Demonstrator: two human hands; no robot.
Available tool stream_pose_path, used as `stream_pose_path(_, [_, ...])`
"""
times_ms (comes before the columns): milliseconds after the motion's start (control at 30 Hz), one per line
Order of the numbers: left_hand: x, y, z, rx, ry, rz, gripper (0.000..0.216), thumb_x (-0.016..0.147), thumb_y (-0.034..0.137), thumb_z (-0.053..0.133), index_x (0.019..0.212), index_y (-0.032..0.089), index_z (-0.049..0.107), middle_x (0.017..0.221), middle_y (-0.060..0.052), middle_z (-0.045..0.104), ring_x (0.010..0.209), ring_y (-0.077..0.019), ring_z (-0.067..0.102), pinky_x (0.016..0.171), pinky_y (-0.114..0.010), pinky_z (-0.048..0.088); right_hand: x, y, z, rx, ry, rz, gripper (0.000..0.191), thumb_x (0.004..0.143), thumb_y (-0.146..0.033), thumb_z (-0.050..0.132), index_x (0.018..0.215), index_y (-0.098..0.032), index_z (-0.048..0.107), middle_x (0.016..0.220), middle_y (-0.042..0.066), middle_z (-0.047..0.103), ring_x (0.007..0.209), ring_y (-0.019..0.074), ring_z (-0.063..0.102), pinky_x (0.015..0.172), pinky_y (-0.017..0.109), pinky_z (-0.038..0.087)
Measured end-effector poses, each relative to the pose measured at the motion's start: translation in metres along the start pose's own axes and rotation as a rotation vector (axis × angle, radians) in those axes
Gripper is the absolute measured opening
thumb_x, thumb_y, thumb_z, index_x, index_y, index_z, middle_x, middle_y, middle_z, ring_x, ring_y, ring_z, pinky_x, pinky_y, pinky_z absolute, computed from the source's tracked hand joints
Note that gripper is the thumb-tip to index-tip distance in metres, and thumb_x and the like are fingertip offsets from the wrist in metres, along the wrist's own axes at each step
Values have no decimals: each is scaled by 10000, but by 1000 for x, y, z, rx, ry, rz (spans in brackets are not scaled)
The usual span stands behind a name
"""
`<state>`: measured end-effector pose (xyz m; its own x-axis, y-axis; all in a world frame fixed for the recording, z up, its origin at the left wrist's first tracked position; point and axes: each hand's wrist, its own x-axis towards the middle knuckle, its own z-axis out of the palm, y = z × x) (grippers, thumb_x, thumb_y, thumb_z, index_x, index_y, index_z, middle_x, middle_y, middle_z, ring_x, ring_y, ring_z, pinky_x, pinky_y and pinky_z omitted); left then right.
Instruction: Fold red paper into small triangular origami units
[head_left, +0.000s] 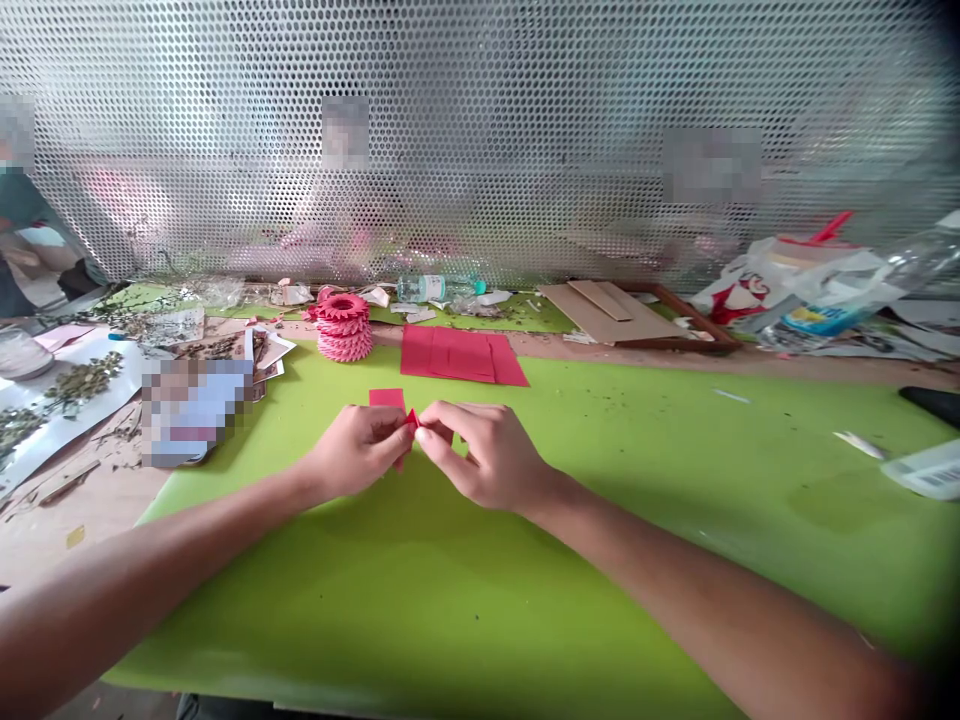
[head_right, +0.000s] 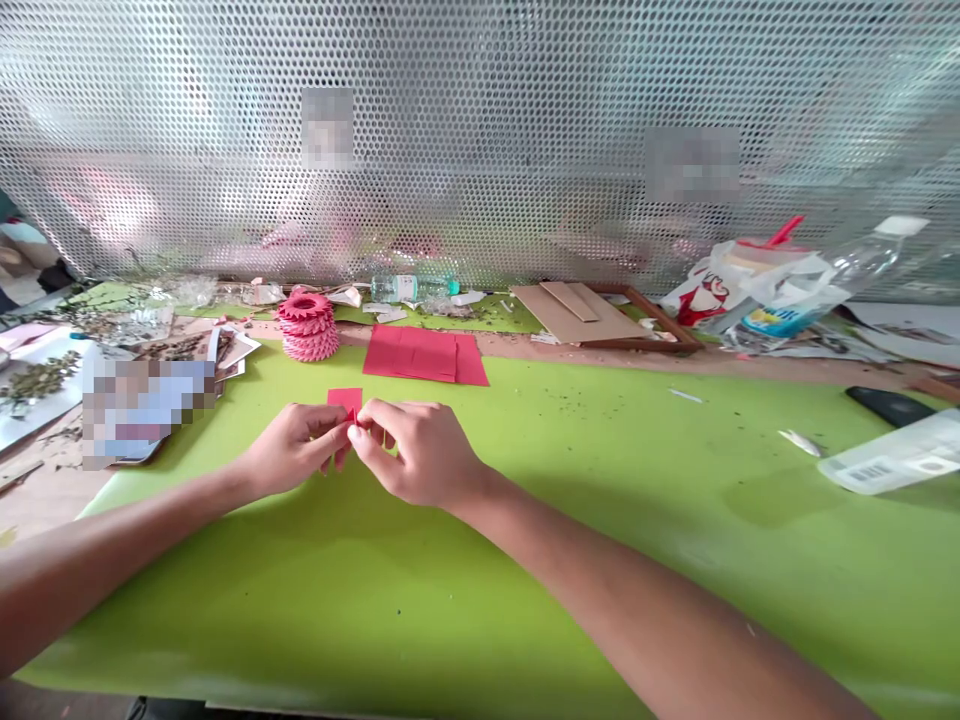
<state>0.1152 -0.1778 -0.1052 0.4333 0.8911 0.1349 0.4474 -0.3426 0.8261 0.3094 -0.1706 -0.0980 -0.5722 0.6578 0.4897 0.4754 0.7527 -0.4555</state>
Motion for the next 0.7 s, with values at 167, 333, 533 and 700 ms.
stream_pose_path(167, [-2, 1, -2, -97, -44, 66, 360, 955, 353, 440, 668, 161, 541, 589, 16, 613, 489, -87, 563, 530, -190, 434, 1, 2, -3, 387, -110, 156, 288, 1007, -380, 408, 819, -199, 531, 675, -11, 569, 566, 118, 528, 534, 242, 394])
stream_pose_path(333, [-1, -1, -3, -108, -71, 47, 393, 957, 380, 448, 653, 152, 548, 562, 9, 590, 461, -89, 548, 501, -195, 426, 2, 2, 1, 615, -200, 249, 300, 998, -434, 444, 843, -193, 537, 691, -14, 559, 586, 124, 545, 555, 255, 440])
stream_pose_path(533, [-2, 3, -7, -132, -122, 69, 297, 930, 394, 512, 827, 139, 623, 701, -20, 635, 568, -113, 582, 532, -206, 462, 3, 5, 5, 658, -121, 332, 326, 985, -453, 476, 797, -192, 530, 633, -32, 538, 557, 113, 525, 549, 244, 439])
stream_pose_path(700, [-1, 2, -6, -51, -46, 43, 388, 981, 428, 416, 842, 142, 637, 673, -15, 637, 516, -103, 564, 524, -209, 457, 3, 5, 4, 536, -85, 331, 341, 982, -453, 480, 775, -187, 531, 636, -20, 561, 549, 114, 523, 545, 248, 422])
